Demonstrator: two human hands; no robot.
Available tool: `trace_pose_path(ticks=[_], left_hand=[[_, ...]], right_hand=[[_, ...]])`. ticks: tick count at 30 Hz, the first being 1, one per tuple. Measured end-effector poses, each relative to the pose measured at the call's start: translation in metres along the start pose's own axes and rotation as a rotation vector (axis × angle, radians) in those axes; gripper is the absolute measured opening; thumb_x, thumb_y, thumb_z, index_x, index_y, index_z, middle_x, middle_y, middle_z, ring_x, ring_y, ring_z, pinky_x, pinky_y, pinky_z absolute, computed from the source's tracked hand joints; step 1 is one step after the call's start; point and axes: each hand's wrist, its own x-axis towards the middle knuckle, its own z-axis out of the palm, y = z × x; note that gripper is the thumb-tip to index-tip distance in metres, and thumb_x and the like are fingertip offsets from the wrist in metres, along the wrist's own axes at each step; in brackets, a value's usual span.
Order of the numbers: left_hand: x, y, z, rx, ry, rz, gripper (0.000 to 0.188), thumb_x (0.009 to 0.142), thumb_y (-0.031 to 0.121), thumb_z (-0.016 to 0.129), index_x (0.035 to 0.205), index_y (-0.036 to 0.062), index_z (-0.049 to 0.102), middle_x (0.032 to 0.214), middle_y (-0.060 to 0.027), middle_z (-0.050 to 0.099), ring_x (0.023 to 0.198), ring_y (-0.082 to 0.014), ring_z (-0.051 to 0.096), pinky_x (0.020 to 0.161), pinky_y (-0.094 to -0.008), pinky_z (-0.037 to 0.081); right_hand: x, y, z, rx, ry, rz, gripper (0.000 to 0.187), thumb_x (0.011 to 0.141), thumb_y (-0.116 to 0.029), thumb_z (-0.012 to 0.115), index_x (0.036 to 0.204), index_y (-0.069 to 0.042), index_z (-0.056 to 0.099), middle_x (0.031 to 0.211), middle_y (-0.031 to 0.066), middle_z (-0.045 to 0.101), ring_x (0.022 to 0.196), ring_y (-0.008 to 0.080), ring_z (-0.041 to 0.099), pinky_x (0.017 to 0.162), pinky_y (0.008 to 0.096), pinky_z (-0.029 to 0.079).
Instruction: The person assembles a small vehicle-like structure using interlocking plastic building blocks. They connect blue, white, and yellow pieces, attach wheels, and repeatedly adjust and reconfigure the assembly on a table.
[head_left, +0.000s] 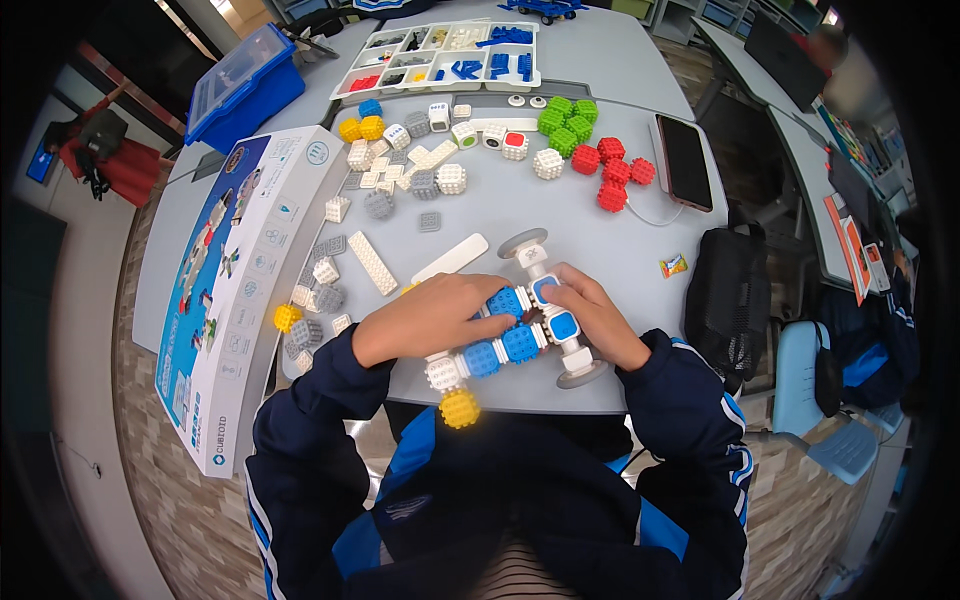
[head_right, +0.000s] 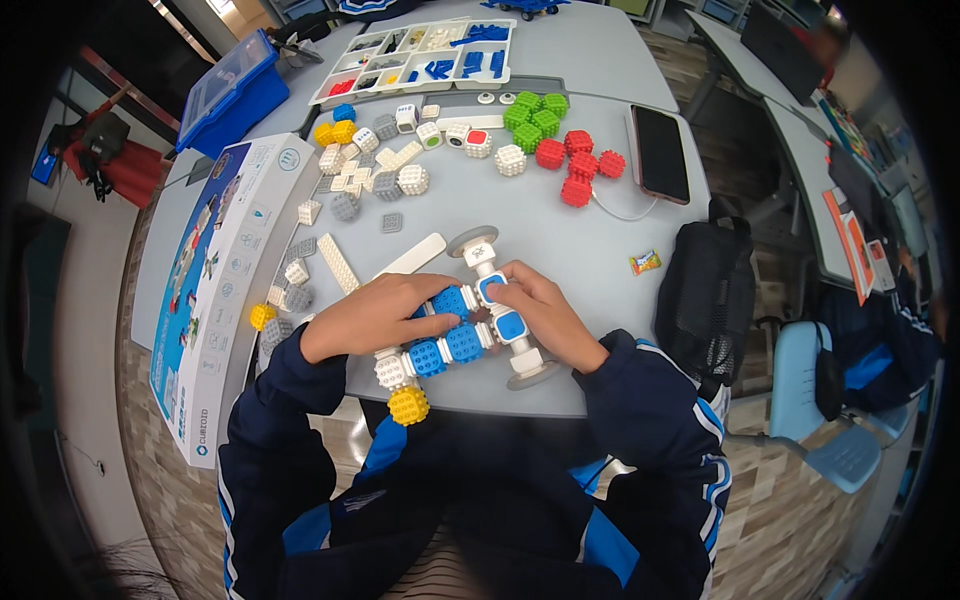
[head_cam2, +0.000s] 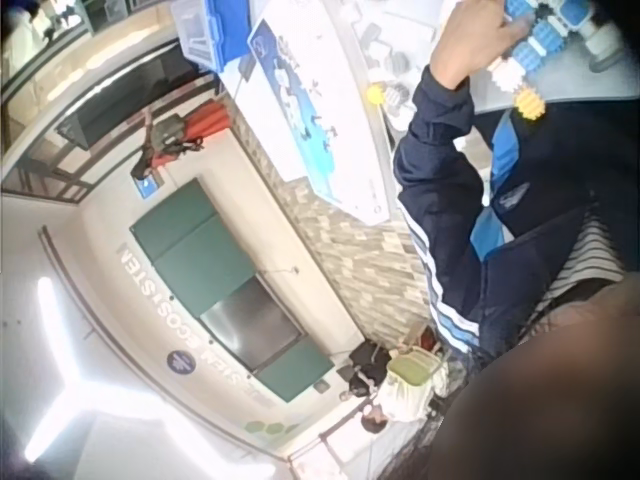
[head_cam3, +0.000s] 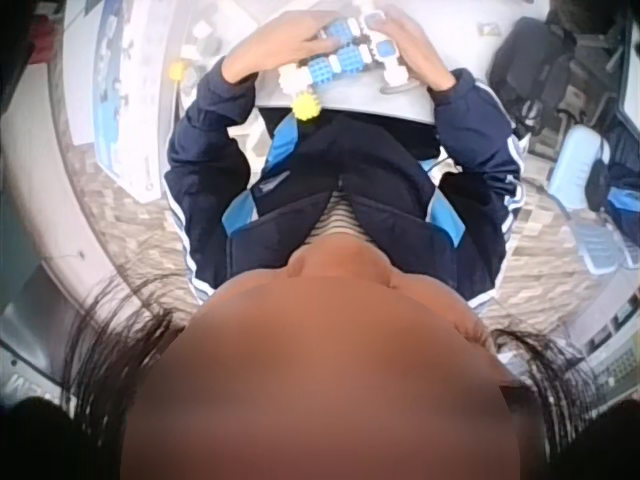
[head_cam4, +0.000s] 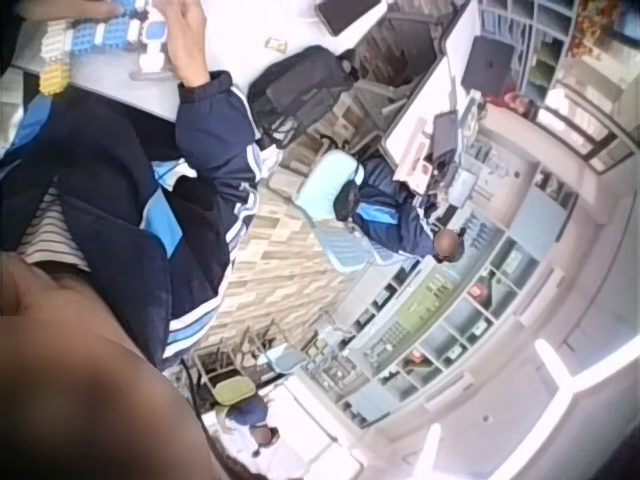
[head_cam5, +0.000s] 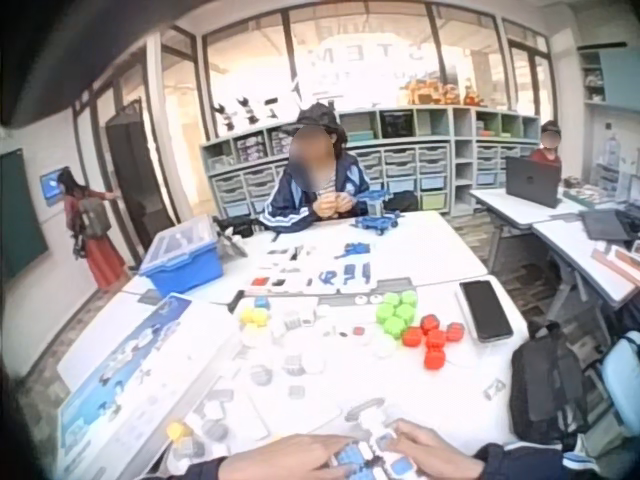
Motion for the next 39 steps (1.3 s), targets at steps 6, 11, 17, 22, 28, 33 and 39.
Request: trace_pose_path(ticks=[6,11,17,22,28,33,39], left_hand=[[0.003,-0.001,0.003,0.029,0.024,0.051,0.049,0.099,0.038,0.063,0.130,0.0000,0.064,0.104,-0.0226,0.072,0.090,-0.0388,0.070,0.083,-0.0422,0.054],[0.002,0.002,0.006,0.108,0.037,0.029,0.050,0.100,0.043,0.063,0.129,0.0030,0.064,0.103,-0.0207,0.073,0.088,-0.0380,0.071,0.079,-0.0425,0.054],[0.001,0.002,0.014,0.176,0.077,0.078,0.051,0.100,0.046,0.060,0.130,0.0048,0.064,0.103,-0.0186,0.074,0.088,-0.0367,0.071,0.076,-0.0427,0.054],[-0.001,0.002,0.016,0.187,0.109,0.084,0.050,0.101,0.045,0.060,0.130,0.0051,0.064,0.103,-0.0182,0.074,0.087,-0.0366,0.071,0.075,-0.0425,0.054],[-0.003,0.001,0.013,0.170,0.176,0.059,0.050,0.100,0.045,0.061,0.131,0.0055,0.064,0.102,-0.0184,0.074,0.087,-0.0363,0.071,0.076,-0.0427,0.054],[0.000,0.000,0.013,0.136,0.131,0.095,0.051,0.100,0.045,0.061,0.131,0.0054,0.065,0.104,-0.0187,0.074,0.088,-0.0361,0.072,0.077,-0.0416,0.055],[0.001,0.002,0.016,0.140,0.124,0.081,0.051,0.100,0.046,0.061,0.132,0.0061,0.065,0.106,-0.0184,0.074,0.088,-0.0358,0.072,0.077,-0.0407,0.055]], right_hand=[[-0.004,-0.005,0.002,0.106,-0.064,0.048,0.026,0.106,-0.027,0.056,0.116,-0.003,0.056,0.095,0.0103,0.070,0.069,0.0162,0.073,0.055,0.0290,0.061],[-0.006,-0.003,0.004,0.063,-0.052,0.046,0.031,0.108,-0.030,0.053,0.122,-0.002,0.054,0.094,0.0104,0.070,0.070,0.0161,0.073,0.055,0.0299,0.061],[-0.008,-0.001,0.005,0.063,-0.097,0.042,0.037,0.111,-0.034,0.045,0.129,-0.002,0.051,0.097,0.0109,0.068,0.068,0.0159,0.072,0.055,0.0288,0.061],[-0.009,-0.003,0.006,0.025,-0.106,0.055,0.040,0.111,-0.036,0.043,0.131,-0.003,0.051,0.099,0.0109,0.068,0.069,0.0155,0.072,0.057,0.0273,0.060],[-0.010,-0.010,0.003,0.041,-0.160,0.069,0.033,0.109,-0.031,0.048,0.120,0.000,0.052,0.098,0.0131,0.069,0.070,0.0199,0.073,0.058,0.0315,0.061],[-0.009,-0.009,0.006,0.037,-0.088,0.049,0.043,0.110,-0.038,0.044,0.131,-0.001,0.051,0.097,0.0122,0.069,0.069,0.0178,0.073,0.059,0.0272,0.061],[-0.010,-0.006,0.006,0.041,-0.074,0.038,0.043,0.110,-0.038,0.044,0.130,-0.001,0.052,0.097,0.0122,0.070,0.069,0.0178,0.073,0.058,0.0291,0.062]])
